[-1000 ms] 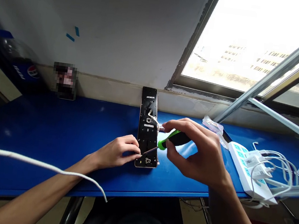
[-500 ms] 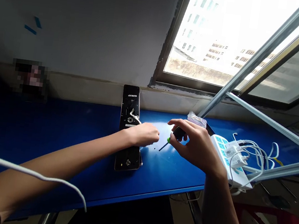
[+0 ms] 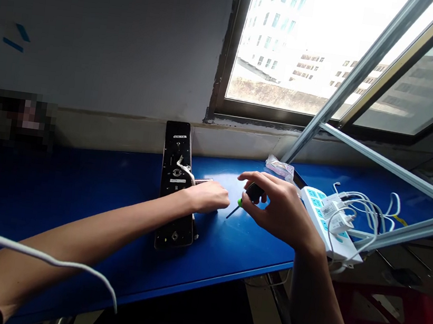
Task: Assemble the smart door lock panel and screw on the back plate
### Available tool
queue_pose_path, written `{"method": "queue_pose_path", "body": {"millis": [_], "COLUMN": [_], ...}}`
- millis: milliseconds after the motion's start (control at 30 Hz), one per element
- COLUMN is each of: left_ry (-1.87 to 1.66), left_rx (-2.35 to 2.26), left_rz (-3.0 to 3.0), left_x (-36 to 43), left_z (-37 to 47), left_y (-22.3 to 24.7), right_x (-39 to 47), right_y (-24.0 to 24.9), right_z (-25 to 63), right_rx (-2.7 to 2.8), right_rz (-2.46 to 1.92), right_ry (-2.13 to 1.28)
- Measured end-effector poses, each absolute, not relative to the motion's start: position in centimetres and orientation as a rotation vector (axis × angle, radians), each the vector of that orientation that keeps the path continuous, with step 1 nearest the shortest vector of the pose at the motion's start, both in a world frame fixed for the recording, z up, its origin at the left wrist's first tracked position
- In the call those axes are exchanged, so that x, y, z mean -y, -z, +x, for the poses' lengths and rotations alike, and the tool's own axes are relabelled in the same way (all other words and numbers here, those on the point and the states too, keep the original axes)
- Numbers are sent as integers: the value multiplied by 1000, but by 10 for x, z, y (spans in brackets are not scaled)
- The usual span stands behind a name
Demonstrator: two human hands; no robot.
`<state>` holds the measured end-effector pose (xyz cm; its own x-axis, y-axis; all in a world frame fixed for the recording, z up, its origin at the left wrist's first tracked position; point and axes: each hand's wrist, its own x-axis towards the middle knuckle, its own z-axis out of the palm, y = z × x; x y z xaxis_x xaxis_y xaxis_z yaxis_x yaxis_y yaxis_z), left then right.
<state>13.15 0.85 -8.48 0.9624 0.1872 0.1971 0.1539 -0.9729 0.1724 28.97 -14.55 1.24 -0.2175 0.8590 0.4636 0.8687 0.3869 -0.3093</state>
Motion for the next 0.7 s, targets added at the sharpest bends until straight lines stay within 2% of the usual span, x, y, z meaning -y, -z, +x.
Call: {"method": "queue_pose_path", "body": {"millis": [167, 333, 433, 533, 700], "left_ry": [-190, -270, -590, -861, -989], "left_rx": [-251, -255, -296, -421, -667], "left_rz": [3023, 3043, 2966, 2752, 2552], "left_x": [-4, 5, 10, 15, 25], "left_z": [125, 86, 42, -3, -54], "left_y": [78, 47, 35, 42, 80], "right_x": [145, 146, 145, 139, 117], "right_y": [-13, -18, -22, -27, -34], "right_z": [289, 284, 274, 255, 215], "right_rx": [2080, 2035, 1943, 1856, 1937], "right_rz": [-1427, -1336, -1240, -1093, -970], "right_ry": [9, 22, 30, -5, -58]}}
